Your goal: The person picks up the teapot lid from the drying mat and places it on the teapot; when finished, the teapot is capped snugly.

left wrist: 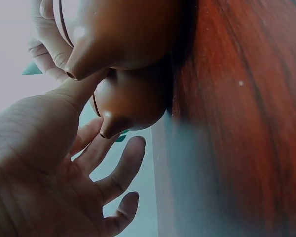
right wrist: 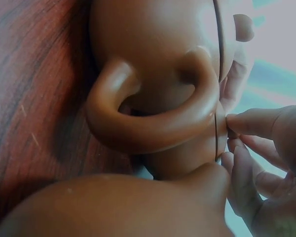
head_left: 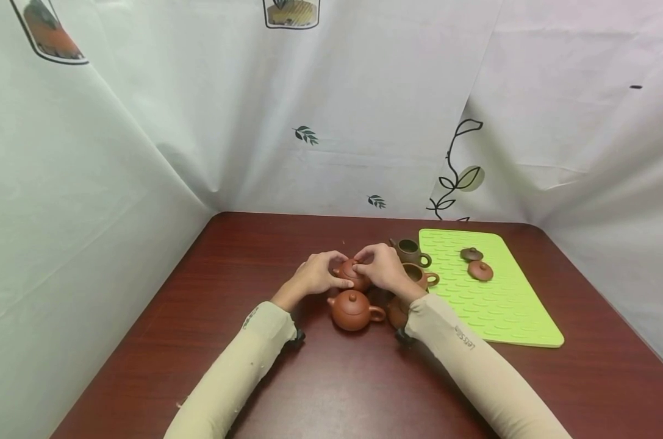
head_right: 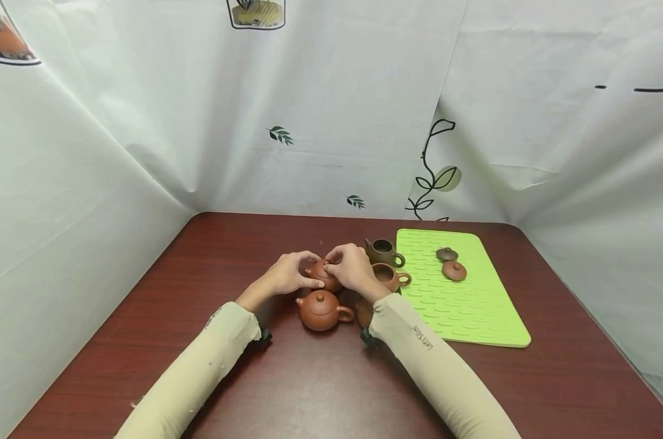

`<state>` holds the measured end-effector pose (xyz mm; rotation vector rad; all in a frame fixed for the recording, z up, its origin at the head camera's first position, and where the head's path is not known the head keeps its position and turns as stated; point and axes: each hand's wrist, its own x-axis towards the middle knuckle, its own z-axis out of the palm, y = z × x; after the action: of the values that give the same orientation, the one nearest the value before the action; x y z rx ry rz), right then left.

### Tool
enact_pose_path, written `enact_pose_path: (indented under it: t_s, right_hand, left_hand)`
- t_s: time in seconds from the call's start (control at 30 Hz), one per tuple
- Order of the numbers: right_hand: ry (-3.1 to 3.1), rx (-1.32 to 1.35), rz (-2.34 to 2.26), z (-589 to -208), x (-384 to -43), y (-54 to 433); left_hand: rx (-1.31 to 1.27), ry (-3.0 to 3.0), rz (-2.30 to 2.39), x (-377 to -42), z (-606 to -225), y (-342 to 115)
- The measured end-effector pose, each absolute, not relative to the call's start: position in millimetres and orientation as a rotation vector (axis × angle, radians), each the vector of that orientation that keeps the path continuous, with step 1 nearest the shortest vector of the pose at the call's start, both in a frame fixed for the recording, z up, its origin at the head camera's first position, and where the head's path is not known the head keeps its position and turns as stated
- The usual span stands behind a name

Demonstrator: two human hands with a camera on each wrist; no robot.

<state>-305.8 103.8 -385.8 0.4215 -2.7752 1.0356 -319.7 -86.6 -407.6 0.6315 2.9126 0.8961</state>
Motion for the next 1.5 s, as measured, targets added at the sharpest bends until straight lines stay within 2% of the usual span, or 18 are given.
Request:
enact_pose_path:
  t_s: [0.5,1.17,1.5]
  right_hand:
    - [-2.764,0.466,1.116,-381.3,-304.2,113.7]
    - [-2.719,0.382,1.23,-368.9,-291.9,146.0]
    - [-2.684,0.385,1.133,-368.1,-285.6,170.7]
  left_hand:
    - [0.665,2.89,0.841,-320.0,-401.5,-84.7]
    - [0.704,2.897,0.796,-314.9,-388.6,-78.4]
    - [0.837,2.947,0.789,-305.4,-382.0,-59.0]
